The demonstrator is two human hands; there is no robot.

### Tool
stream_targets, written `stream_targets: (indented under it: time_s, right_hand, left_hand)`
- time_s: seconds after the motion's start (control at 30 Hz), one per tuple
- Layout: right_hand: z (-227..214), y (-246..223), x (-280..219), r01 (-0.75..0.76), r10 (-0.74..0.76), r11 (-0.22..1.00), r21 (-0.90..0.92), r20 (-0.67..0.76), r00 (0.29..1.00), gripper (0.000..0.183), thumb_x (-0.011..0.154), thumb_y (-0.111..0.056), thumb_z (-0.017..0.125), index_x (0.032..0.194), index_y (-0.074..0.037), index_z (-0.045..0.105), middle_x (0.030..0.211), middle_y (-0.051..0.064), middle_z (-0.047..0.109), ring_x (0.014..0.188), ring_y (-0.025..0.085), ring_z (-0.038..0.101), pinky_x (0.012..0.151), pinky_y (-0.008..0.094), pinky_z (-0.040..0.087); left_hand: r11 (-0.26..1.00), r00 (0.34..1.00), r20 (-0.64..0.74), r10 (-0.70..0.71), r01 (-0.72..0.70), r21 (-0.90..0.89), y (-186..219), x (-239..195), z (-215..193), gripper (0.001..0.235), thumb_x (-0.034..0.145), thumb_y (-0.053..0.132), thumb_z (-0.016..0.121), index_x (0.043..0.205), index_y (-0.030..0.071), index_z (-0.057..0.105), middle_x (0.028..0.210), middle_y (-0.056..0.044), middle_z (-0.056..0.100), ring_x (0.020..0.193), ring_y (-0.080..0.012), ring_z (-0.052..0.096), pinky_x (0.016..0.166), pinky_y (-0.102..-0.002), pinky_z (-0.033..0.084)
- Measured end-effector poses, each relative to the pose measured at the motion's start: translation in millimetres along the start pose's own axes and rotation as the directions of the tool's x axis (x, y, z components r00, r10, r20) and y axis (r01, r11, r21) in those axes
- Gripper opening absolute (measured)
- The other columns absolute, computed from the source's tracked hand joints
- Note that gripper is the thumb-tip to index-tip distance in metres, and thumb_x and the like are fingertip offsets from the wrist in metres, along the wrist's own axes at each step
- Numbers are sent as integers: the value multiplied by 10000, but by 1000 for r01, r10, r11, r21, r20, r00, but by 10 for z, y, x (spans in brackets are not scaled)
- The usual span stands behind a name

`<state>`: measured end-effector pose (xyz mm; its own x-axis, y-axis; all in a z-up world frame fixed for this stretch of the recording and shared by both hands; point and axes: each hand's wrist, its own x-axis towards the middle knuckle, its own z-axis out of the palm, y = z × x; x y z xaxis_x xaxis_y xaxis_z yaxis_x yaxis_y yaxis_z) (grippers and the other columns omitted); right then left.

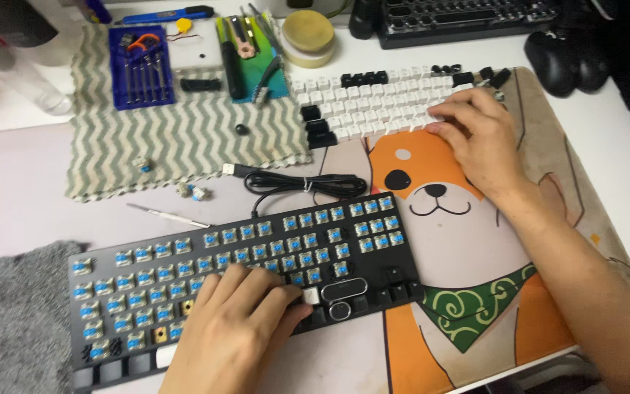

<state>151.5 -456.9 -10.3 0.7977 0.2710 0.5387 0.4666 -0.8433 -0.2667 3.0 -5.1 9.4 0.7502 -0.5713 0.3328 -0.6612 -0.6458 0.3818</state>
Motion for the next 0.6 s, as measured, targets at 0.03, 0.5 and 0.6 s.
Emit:
stream_targets:
  time_s: [0.03, 0.5, 0.6]
  right_hand:
    - [7, 4, 0, 17, -17, 1000, -13, -9, 1000, 176, 1135, -6, 918, 1300, 43, 884, 1272, 181, 719, 1173, 346, 688, 1039, 455, 567]
    - [-265, -2254, -285, 18, -162, 912, 410, 319, 934, 292, 961, -214, 898, 1231, -111, 862, 1148, 44, 781, 1028, 207, 722, 1011, 355, 579]
    - [-196, -2435, -295, 28, -203, 887, 461, 336, 920, 297, 997, -219, 874, 1250, -74, 821, 1119, 53, 729, 992, 241, 654, 974, 393, 545]
  left_hand:
    - [1000, 1000, -7, 27, -27, 16, 13, 5, -28, 222, 1096, 392, 812, 1088, 182, 742, 1077, -3, 701, 937, -311, 615, 744, -469, 456]
    - [996, 996, -71, 47, -52, -77, 149, -68, -261, 189, 1171, 285, 726, 1178, 98, 752, 1110, -58, 709, 965, -310, 598, 806, -479, 436]
    - [990, 991, -76, 106, -112, -87, 153, -132, -299, 202, 1200, 243, 598, 1199, 93, 733, 1173, -67, 726, 977, -308, 583, 798, -477, 402]
